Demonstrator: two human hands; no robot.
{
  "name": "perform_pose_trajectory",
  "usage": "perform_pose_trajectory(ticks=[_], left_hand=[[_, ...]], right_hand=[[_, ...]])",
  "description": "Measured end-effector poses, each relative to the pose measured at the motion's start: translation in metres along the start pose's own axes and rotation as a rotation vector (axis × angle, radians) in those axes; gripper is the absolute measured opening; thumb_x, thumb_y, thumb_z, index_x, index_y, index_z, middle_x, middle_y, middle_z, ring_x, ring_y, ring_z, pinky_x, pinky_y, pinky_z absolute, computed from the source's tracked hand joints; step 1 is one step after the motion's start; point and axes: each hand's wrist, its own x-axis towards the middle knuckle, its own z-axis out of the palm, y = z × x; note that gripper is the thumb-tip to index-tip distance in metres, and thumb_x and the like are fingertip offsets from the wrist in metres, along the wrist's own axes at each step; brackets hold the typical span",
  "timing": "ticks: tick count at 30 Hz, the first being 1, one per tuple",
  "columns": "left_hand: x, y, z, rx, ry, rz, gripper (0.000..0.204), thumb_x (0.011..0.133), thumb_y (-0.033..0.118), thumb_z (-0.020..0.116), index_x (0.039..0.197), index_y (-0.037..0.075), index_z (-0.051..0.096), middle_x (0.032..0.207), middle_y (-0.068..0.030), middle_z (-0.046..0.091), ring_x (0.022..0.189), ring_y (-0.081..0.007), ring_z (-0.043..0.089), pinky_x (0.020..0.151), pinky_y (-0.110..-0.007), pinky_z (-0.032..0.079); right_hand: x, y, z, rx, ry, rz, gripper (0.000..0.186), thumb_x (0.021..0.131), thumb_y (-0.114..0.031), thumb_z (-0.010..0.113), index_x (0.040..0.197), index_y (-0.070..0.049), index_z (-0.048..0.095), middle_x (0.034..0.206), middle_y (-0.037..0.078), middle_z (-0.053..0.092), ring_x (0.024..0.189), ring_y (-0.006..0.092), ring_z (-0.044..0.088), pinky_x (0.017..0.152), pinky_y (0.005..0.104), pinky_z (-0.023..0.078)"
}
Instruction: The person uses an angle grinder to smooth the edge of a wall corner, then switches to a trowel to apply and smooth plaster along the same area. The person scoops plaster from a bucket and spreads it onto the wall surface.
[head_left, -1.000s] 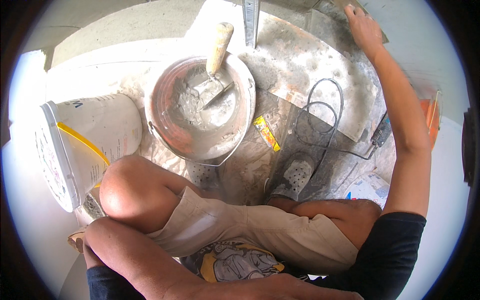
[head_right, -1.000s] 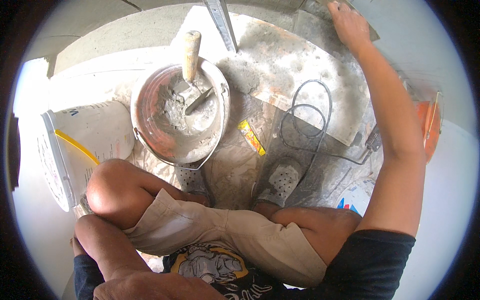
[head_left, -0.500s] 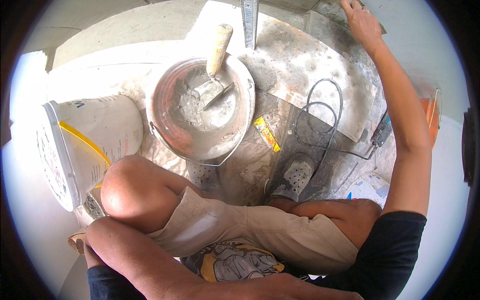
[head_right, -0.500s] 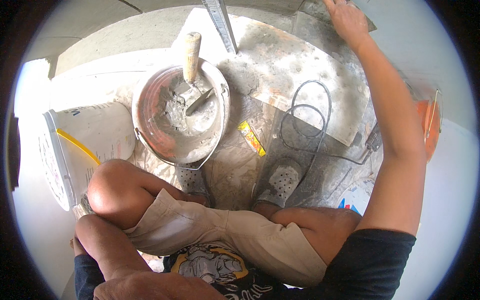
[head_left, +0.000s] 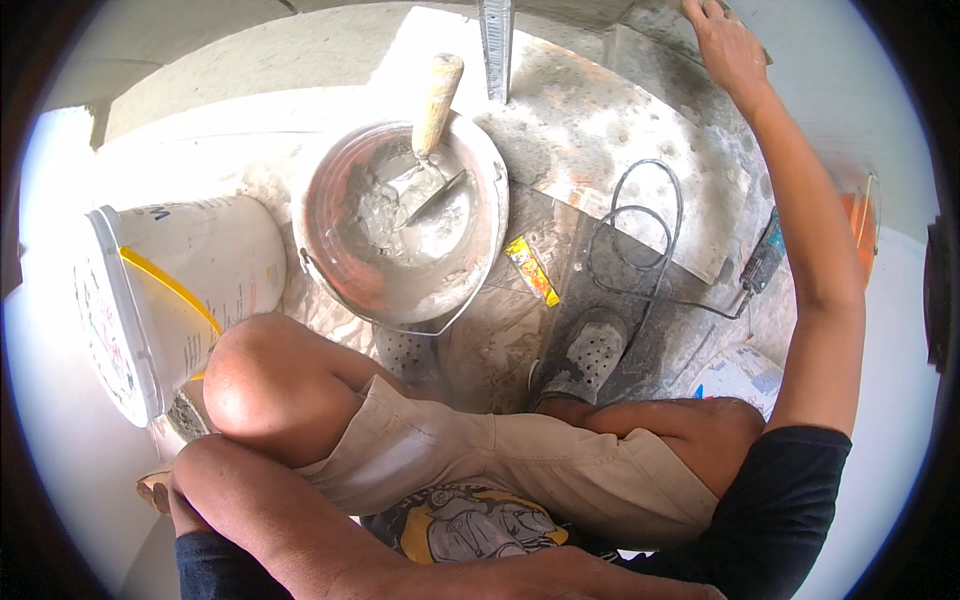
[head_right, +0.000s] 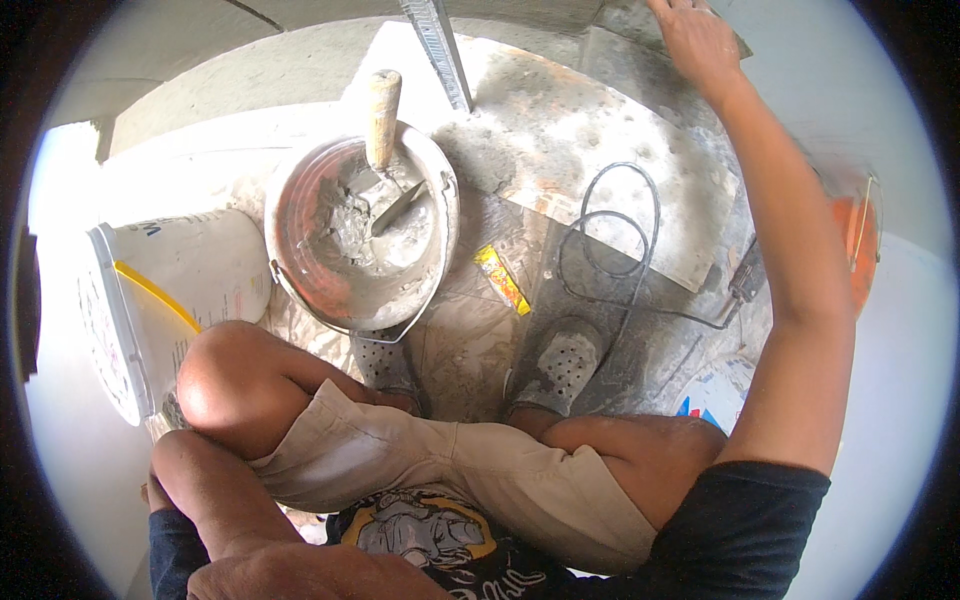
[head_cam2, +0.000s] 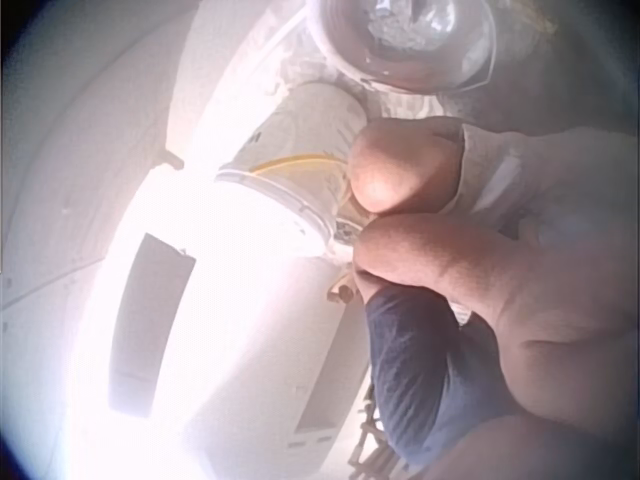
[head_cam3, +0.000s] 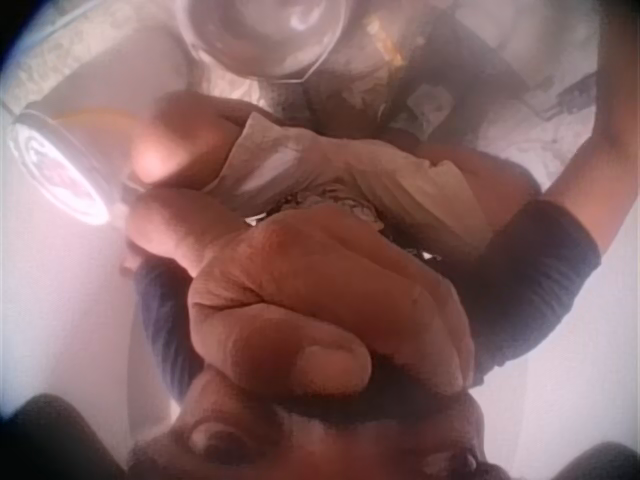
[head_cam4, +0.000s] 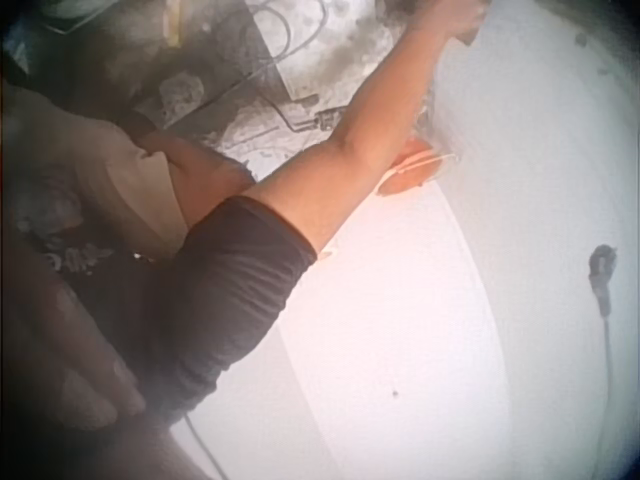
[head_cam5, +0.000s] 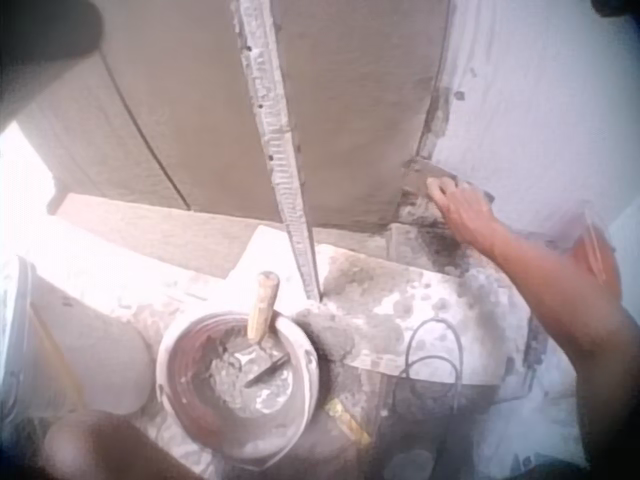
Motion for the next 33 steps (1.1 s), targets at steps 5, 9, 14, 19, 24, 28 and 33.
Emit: perform_pose_trajectory(ticks=[5, 9, 14, 19, 24, 28, 33], left_hand=[[0.001, -0.003, 0.001, -0.017, 0.008, 0.048, 0.043, 0.094, 0.019, 0.048, 0.090, -0.021, 0.064, 0.085, -0.0366, 0.067, 0.076, -0.0415, 0.072, 0.067, -0.041, 0.061], [0.003, -0.002, 0.008, 0.030, 0.020, 0.176, 0.042, 0.095, 0.017, 0.047, 0.090, -0.021, 0.064, 0.084, -0.0366, 0.067, 0.076, -0.0412, 0.072, 0.066, -0.041, 0.061], [0.002, 0.002, -0.004, 0.042, -0.064, 0.094, 0.043, 0.095, 0.017, 0.047, 0.090, -0.022, 0.064, 0.086, -0.0372, 0.067, 0.078, -0.0412, 0.072, 0.067, -0.041, 0.061], [0.001, 0.005, 0.003, -0.016, 0.041, -0.021, 0.043, 0.095, 0.018, 0.048, 0.091, -0.022, 0.064, 0.087, -0.0377, 0.067, 0.078, -0.0409, 0.072, 0.068, -0.040, 0.061], [0.006, -0.016, 0.019, 0.018, 0.177, 0.383, 0.040, 0.096, 0.015, 0.049, 0.093, -0.022, 0.061, 0.085, -0.0381, 0.066, 0.075, -0.0429, 0.072, 0.065, -0.043, 0.061], [0.016, 0.000, -0.028, 0.040, -0.282, 0.141, 0.031, 0.100, 0.011, 0.048, 0.111, -0.017, 0.056, 0.084, -0.0398, 0.063, 0.070, -0.0447, 0.070, 0.057, -0.048, 0.060], [0.023, -0.018, 0.002, 0.108, -0.016, 0.543, 0.034, 0.104, 0.011, 0.048, 0.135, -0.004, 0.048, 0.085, -0.0412, 0.061, 0.066, -0.0428, 0.070, 0.051, -0.049, 0.059]], right_hand=[[0.009, 0.003, 0.007, -0.051, -0.099, 0.016, 0.051, 0.084, -0.003, 0.059, 0.135, -0.005, 0.050, 0.110, 0.018, 0.063, 0.097, 0.0363, 0.068, 0.078, 0.0481, 0.055], [-0.007, 0.028, 0.032, -0.113, -0.168, -0.012, 0.048, 0.095, -0.005, 0.053, 0.141, -0.012, 0.044, 0.118, 0.017, 0.065, 0.104, 0.0408, 0.069, 0.079, 0.0496, 0.059], [-0.020, 0.020, 0.028, -0.083, 0.001, -0.042, 0.044, 0.095, -0.004, 0.053, 0.137, -0.012, 0.045, 0.117, 0.018, 0.065, 0.104, 0.0408, 0.069, 0.079, 0.0499, 0.059], [-0.002, -0.001, -0.009, -0.039, -0.002, -0.015, 0.049, 0.087, -0.006, 0.058, 0.135, -0.004, 0.051, 0.109, 0.017, 0.063, 0.097, 0.0353, 0.068, 0.078, 0.0474, 0.055], [-0.005, 0.017, 0.023, -0.147, -0.237, 0.026, 0.044, 0.094, -0.003, 0.052, 0.137, -0.012, 0.046, 0.117, 0.017, 0.065, 0.105, 0.0399, 0.068, 0.078, 0.0491, 0.059], [-0.015, 0.013, 0.027, -0.102, -0.147, 0.006, 0.045, 0.094, -0.002, 0.052, 0.138, -0.012, 0.045, 0.118, 0.018, 0.065, 0.106, 0.0404, 0.068, 0.078, 0.0485, 0.059], [-0.005, -0.004, 0.011, -0.032, 0.014, -0.028, 0.052, 0.086, -0.005, 0.059, 0.137, -0.004, 0.050, 0.113, 0.017, 0.064, 0.100, 0.0338, 0.067, 0.080, 0.0468, 0.056]])
